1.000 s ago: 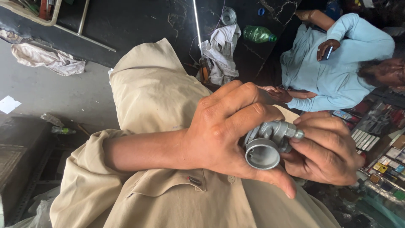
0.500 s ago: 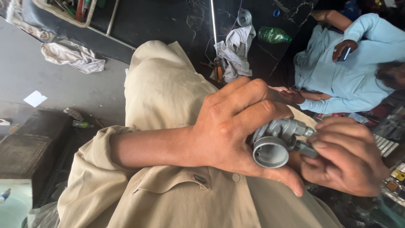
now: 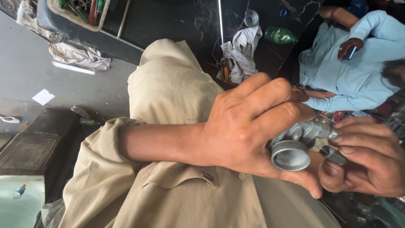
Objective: The person holds a carburetor and works on it by hand, removing and refitting small components such as a spring and float parts, then uses a long screwdriver to loosen and tighten screws on the carburetor body while turning it over at a workbench.
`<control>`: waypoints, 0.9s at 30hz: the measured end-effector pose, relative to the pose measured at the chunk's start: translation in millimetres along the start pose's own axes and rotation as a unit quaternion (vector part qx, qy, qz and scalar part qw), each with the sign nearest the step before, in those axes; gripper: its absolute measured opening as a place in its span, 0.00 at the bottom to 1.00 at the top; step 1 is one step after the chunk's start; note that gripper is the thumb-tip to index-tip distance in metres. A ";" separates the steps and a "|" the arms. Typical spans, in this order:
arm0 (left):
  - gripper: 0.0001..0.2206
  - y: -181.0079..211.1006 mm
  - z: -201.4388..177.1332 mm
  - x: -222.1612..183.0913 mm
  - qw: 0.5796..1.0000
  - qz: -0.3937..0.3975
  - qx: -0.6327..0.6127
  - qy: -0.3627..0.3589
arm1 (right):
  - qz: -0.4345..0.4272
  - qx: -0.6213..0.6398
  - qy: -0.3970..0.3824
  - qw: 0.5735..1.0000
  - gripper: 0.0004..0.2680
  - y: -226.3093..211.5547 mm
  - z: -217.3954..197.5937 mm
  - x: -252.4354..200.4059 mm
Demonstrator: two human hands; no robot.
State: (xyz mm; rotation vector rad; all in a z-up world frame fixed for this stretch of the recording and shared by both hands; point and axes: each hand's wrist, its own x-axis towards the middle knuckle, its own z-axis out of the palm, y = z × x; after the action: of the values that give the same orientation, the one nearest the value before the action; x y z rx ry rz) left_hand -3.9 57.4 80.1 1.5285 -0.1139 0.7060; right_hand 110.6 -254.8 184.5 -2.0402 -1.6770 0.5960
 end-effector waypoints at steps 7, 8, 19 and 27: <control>0.38 -2.5 2.1 2.8 1.000 -0.021 0.014 -0.009 | 0.005 0.096 -0.036 0.995 0.32 4.5 -3.1 6.3; 0.38 -2.5 1.1 3.8 1.000 -0.021 0.013 -0.008 | 0.011 0.097 -0.050 0.994 0.32 3.6 -3.9 4.9; 0.38 -3.7 -2.0 5.7 0.999 -0.020 -0.034 -0.022 | 0.027 0.112 0.021 0.993 0.27 -12.3 19.7 8.6; 0.43 -51.1 6.7 -18.5 0.854 -0.231 -0.453 -0.115 | 0.035 0.099 0.212 0.972 0.17 -31.4 63.0 6.3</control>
State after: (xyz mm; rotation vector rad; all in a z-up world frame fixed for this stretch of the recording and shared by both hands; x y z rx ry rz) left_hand 8.4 50.4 27.2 0.6623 -0.2140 0.0255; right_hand 50.4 -239.6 151.0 -1.9224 -1.2505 0.3043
